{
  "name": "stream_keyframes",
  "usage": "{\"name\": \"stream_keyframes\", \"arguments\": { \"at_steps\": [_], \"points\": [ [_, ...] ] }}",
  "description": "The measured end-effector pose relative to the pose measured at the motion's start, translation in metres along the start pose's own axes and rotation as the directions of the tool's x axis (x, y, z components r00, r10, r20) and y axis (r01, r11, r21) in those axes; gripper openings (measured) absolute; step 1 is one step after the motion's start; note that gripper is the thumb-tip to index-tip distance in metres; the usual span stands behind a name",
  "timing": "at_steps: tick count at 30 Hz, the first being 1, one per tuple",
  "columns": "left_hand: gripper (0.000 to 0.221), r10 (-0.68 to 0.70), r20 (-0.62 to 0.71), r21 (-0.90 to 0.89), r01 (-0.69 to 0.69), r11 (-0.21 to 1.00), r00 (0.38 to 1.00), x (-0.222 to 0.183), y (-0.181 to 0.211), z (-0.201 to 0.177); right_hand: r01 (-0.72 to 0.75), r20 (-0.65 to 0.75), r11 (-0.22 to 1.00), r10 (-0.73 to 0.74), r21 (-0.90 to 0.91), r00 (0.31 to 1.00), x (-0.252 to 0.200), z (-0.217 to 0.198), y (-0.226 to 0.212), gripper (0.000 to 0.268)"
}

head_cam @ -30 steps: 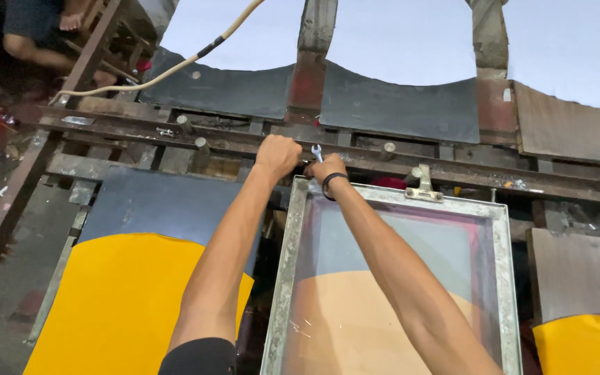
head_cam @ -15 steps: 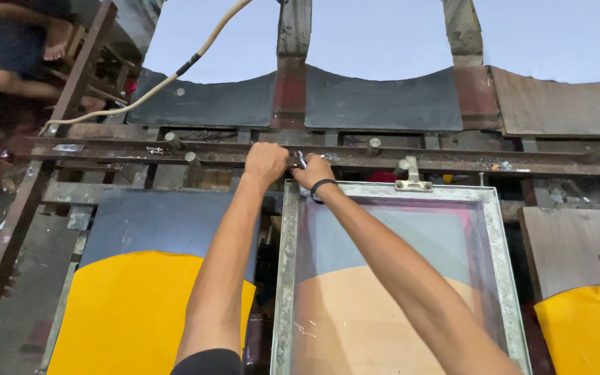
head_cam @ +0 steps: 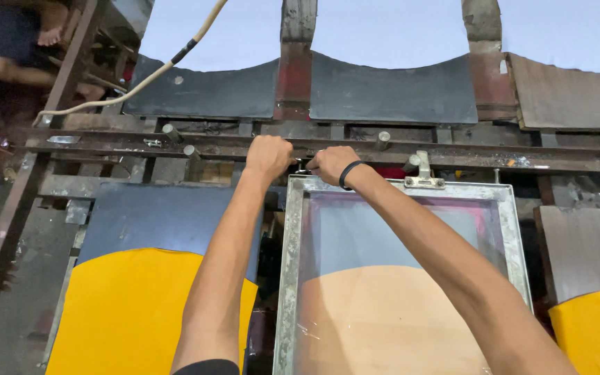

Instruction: Adjusting and securing a screen printing frame onto a carousel printing machine using a wrench.

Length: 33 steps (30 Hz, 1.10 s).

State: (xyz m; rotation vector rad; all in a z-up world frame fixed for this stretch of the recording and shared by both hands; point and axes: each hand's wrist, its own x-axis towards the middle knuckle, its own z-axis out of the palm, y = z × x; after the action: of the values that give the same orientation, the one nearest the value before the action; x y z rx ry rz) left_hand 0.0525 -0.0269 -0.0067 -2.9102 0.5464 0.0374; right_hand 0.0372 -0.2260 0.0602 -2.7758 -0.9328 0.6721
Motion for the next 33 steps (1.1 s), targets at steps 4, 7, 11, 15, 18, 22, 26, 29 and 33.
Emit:
{"name": "stream_keyframes", "arguments": {
  "at_steps": [4, 7, 11, 15, 18, 22, 26, 29, 33],
  "points": [
    [0.028, 0.002, -0.031, -0.01, -0.002, 1.0, 1.0, 0.006, -0.002, 0.014, 0.043, -0.033, 0.97, -0.052, -0.241, 0.998, 0.034, 0.025, 0.006, 0.022],
    [0.034, -0.004, -0.033, -0.028, 0.004, 1.0, 0.999, 0.004, -0.003, 0.012, 0.064, -0.038, 0.931, -0.083, -0.358, 0.996, 0.051, 0.034, 0.007, 0.015],
    [0.025, 0.006, -0.026, -0.045, -0.007, 0.999, 1.0, -0.005, -0.001, -0.007, -0.103, 0.004, 0.991, 0.104, -0.09, 0.995, 0.007, -0.01, -0.001, 0.019],
    [0.026, -0.022, -0.075, -0.033, 0.02, 0.999, 0.997, 0.01, -0.006, 0.02, -0.283, -0.034, 0.8, 0.354, 0.53, 0.935, 0.011, 0.0, 0.003, 0.027],
    [0.024, -0.003, -0.04, -0.005, 0.003, 1.0, 0.999, 0.01, -0.007, 0.02, -0.283, -0.036, 0.696, 0.405, 0.66, 0.914, 0.035, 0.03, -0.008, 0.026],
    [0.023, 0.004, 0.004, -0.022, -0.003, 1.0, 1.0, 0.0, -0.002, -0.015, -0.345, 0.01, 0.618, 0.479, 0.707, 0.878, 0.05, 0.044, -0.017, 0.03],
    [0.022, 0.016, 0.071, -0.026, -0.015, 1.0, 0.997, -0.004, -0.003, -0.026, -0.398, 0.042, 0.499, 0.583, 0.77, 0.812, 0.043, 0.034, -0.022, 0.032],
    [0.022, -0.022, 0.097, -0.006, 0.023, 1.0, 0.995, -0.006, -0.006, -0.017, -0.409, 0.001, 0.521, 0.617, 0.749, 0.787, 0.053, 0.042, -0.031, 0.028],
    [0.02, -0.028, 0.111, -0.014, 0.029, 0.999, 0.993, -0.007, -0.002, -0.027, -0.385, 0.0, 0.499, 0.612, 0.776, 0.791, 0.034, 0.036, -0.03, 0.032]
  ]
}}
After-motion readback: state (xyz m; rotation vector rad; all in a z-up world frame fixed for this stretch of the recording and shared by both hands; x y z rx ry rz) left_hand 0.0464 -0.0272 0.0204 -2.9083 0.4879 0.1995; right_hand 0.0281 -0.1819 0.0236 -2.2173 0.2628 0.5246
